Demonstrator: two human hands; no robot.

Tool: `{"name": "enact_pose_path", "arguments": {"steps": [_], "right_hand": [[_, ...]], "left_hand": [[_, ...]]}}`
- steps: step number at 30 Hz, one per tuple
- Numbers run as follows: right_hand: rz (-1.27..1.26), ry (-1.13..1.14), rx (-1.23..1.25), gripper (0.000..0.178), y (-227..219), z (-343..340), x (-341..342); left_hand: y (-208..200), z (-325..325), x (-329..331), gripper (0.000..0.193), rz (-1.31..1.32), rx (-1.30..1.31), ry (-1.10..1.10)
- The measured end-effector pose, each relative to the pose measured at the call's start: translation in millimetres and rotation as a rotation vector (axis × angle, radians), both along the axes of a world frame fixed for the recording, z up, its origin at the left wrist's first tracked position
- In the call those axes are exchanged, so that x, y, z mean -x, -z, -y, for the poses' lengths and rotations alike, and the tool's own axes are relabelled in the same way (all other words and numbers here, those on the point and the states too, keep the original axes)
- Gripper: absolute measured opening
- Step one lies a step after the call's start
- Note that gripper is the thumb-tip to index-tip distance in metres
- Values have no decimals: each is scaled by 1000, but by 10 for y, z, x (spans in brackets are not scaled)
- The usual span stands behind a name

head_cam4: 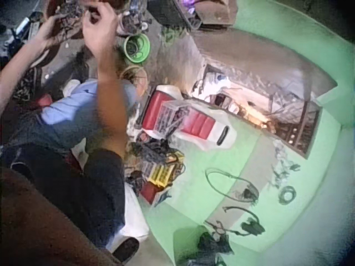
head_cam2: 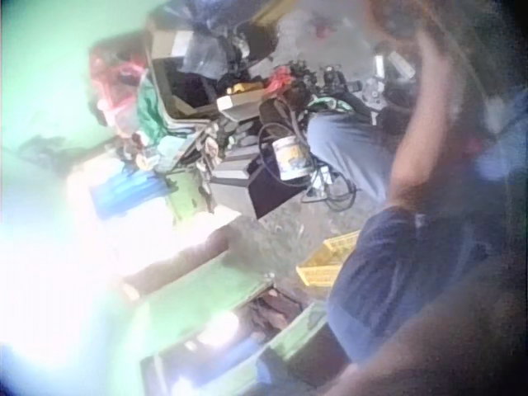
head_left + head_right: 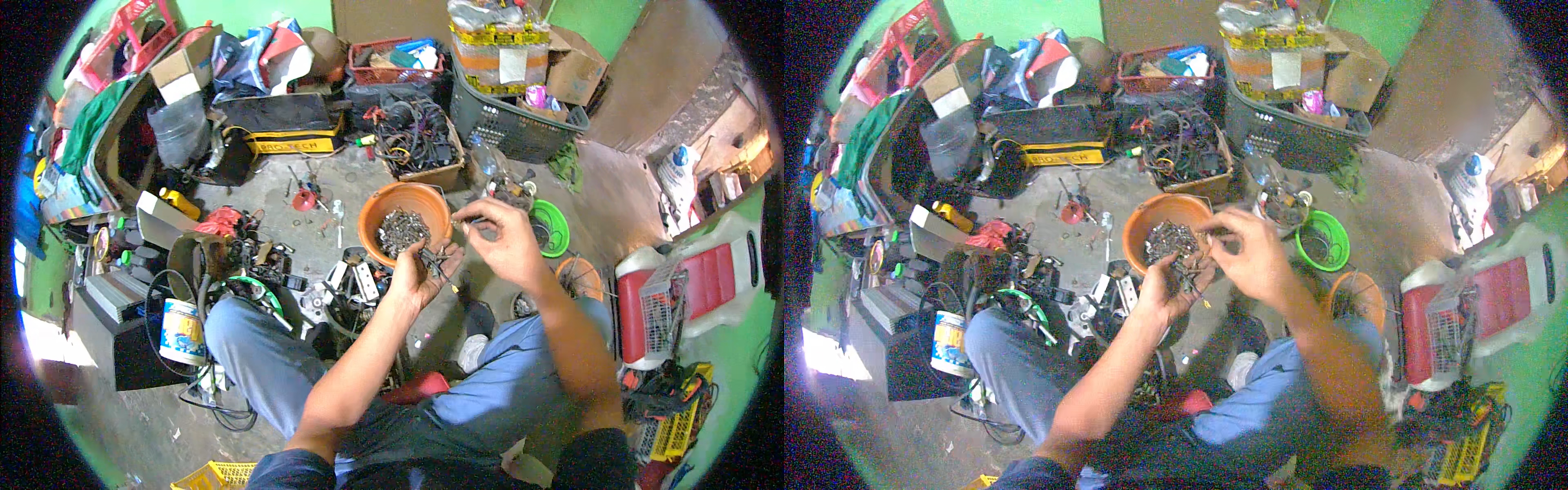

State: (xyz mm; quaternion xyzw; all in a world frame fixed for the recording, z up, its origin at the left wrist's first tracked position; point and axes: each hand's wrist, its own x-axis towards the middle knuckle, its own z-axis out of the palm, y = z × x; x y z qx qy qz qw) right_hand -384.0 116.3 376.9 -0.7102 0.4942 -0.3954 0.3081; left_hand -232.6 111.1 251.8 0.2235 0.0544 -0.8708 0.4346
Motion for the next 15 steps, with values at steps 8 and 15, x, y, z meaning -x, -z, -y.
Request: {"name": "enact_pose_path", "arguments": {"steps": [8,15], "right_hand": [[-64,-183,86,21,-12,-115,-549],[-67,-193,247,17,1,8,-579]], "left_hand": [[-697,58,-672,35,136,138,81],[-533,21,-784,32,79,99,65]]}}
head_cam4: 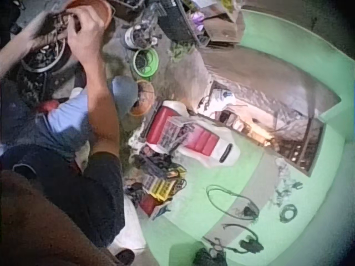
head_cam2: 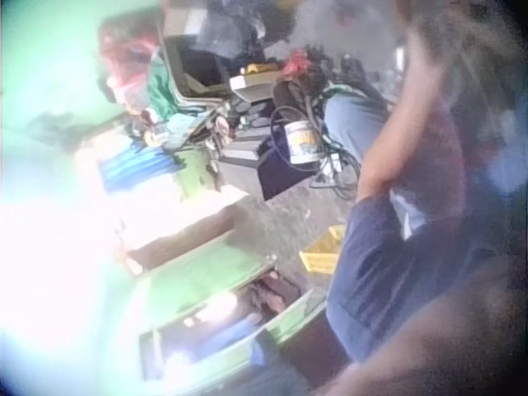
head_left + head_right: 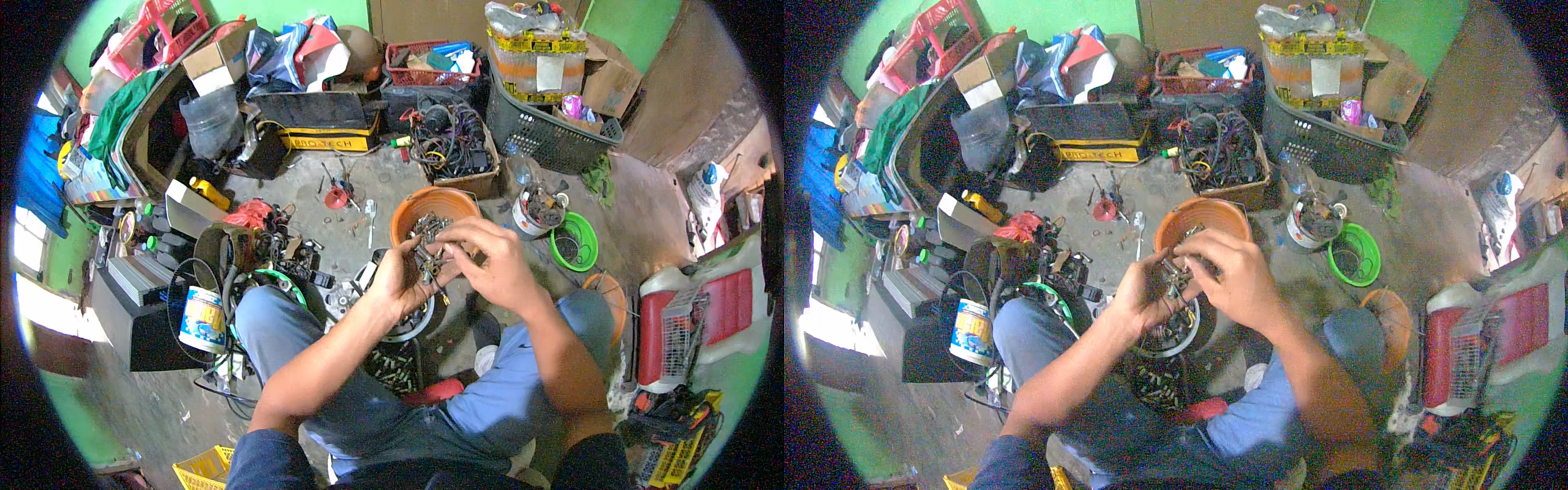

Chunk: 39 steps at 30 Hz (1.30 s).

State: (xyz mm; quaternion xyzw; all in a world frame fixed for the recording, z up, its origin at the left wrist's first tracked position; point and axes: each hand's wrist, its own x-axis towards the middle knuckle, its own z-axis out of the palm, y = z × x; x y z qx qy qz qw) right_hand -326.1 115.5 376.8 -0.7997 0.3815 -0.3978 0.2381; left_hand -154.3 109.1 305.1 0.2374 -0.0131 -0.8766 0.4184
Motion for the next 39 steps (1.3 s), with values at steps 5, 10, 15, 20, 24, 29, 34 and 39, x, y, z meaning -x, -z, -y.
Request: {"name": "enact_pose_path", "arguments": {"steps": [5,10,15,20,24,29,34,39], "right_hand": [[-123,41,-135,20,176,134,33],[-187,16,-240,20,361,299,-9],[-72,42,-392,18,329,430,-62],[115,175,-598,16,166,432,-126],[489,189,-429,22,255,529,-147],[724,198,-608,16,243,600,16],[1160,179,-966,22,278,589,161],[1259,149,-1011,19,269,566,223]], "left_hand": [[-12,67,18,32,15,29,81],[89,184,-37,34,8,61,158],[67,297,-71,36,34,32,142],[-23,332,-103,44,147,34,91],[-46,384,-141,43,65,-42,66],[81,473,-262,53,-40,-38,17],[127,536,-291,52,-46,-43,-60],[73,534,-262,52,-37,-63,-72]]}}
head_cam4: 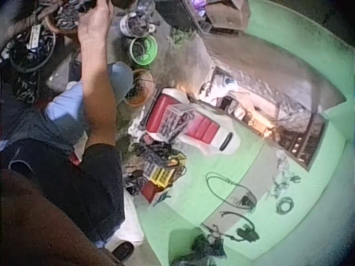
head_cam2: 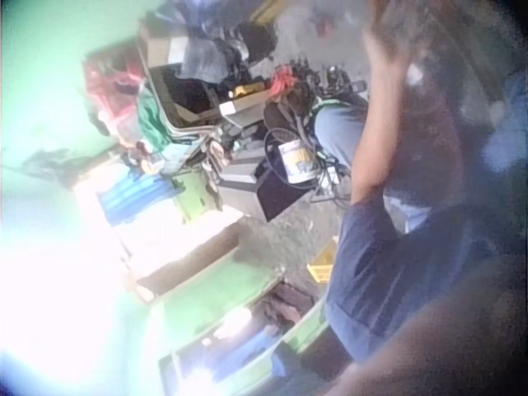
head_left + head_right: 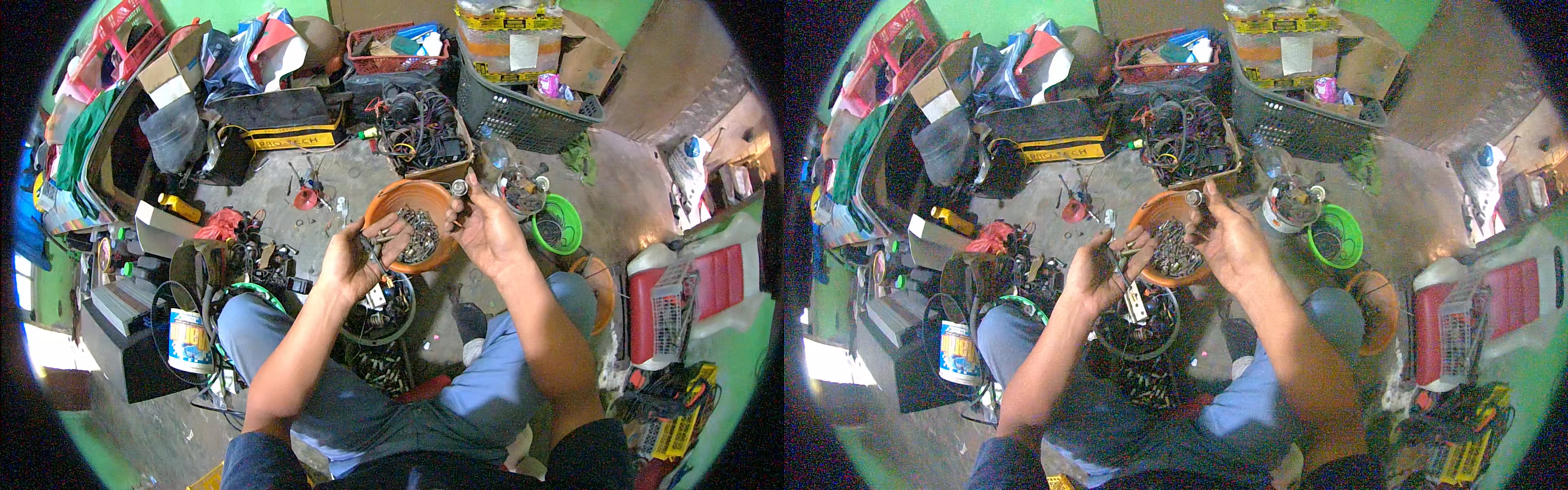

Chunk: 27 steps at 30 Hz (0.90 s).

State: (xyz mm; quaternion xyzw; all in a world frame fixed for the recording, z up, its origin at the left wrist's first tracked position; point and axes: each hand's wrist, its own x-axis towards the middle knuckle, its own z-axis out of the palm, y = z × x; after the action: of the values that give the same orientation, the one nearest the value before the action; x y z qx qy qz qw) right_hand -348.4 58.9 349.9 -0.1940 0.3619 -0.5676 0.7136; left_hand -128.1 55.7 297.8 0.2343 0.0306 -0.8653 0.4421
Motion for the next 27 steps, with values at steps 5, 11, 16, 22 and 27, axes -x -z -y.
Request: {"name": "enact_pose_path", "arguments": {"steps": [5,11,16,22,27], "right_hand": [[-26,-14,9,21,-58,-60,41],[-87,-9,123,27,-155,-293,306],[-274,142,167,19,-78,-610,935],[-492,590,193,20,-99,-1270,2021],[-787,889,-77,23,341,-1768,2806]], "left_hand": [[6,-15,38,51,18,5,20],[33,-20,239,48,41,68,104],[13,-76,714,51,81,47,191],[108,-266,1418,49,50,29,317],[187,-457,1965,43,27,32,444]]}}
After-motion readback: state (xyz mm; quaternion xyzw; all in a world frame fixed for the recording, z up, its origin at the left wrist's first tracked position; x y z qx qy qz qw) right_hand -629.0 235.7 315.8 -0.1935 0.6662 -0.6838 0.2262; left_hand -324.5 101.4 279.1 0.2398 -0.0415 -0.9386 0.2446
